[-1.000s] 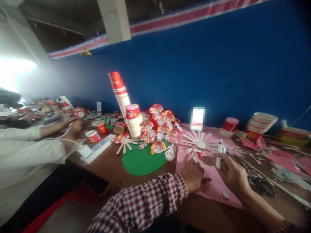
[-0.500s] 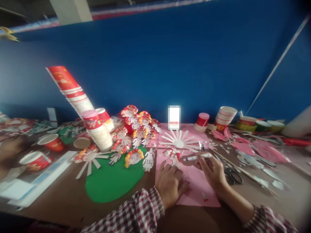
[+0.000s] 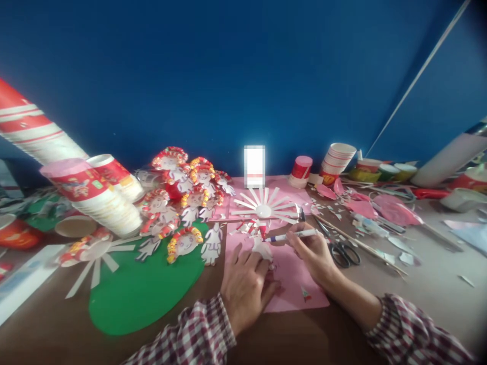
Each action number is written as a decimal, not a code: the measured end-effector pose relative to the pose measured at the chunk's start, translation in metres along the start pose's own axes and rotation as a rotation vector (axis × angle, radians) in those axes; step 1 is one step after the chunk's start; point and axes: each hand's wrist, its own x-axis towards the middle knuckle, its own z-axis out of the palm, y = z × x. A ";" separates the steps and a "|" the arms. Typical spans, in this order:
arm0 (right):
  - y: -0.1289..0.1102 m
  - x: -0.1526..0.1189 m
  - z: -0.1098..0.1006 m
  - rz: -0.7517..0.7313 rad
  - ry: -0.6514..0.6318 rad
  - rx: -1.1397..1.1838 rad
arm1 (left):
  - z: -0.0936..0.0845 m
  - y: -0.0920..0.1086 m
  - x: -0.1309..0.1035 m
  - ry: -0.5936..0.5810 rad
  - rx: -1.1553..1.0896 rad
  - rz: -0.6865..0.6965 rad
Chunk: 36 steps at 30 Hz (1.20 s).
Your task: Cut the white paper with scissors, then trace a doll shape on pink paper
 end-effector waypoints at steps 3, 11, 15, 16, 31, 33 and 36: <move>-0.002 -0.001 0.001 0.020 -0.019 -0.023 | -0.002 0.002 0.000 -0.019 0.016 -0.005; -0.007 -0.004 -0.001 0.079 -0.072 -0.068 | -0.004 0.004 -0.002 -0.067 0.044 0.006; -0.010 -0.004 0.000 0.032 -0.118 -0.048 | -0.003 0.004 -0.003 -0.071 0.043 0.007; -0.010 -0.005 0.000 0.013 -0.128 -0.075 | -0.002 0.004 -0.003 -0.073 0.042 0.007; -0.007 -0.010 0.001 -0.123 -0.187 -0.433 | 0.000 0.006 -0.008 -0.056 -0.029 0.087; -0.007 -0.009 0.002 -0.109 -0.178 -0.409 | 0.001 0.009 -0.010 -0.053 -0.045 0.100; -0.009 -0.008 0.003 -0.102 -0.165 -0.383 | 0.002 0.011 -0.013 -0.054 -0.055 0.105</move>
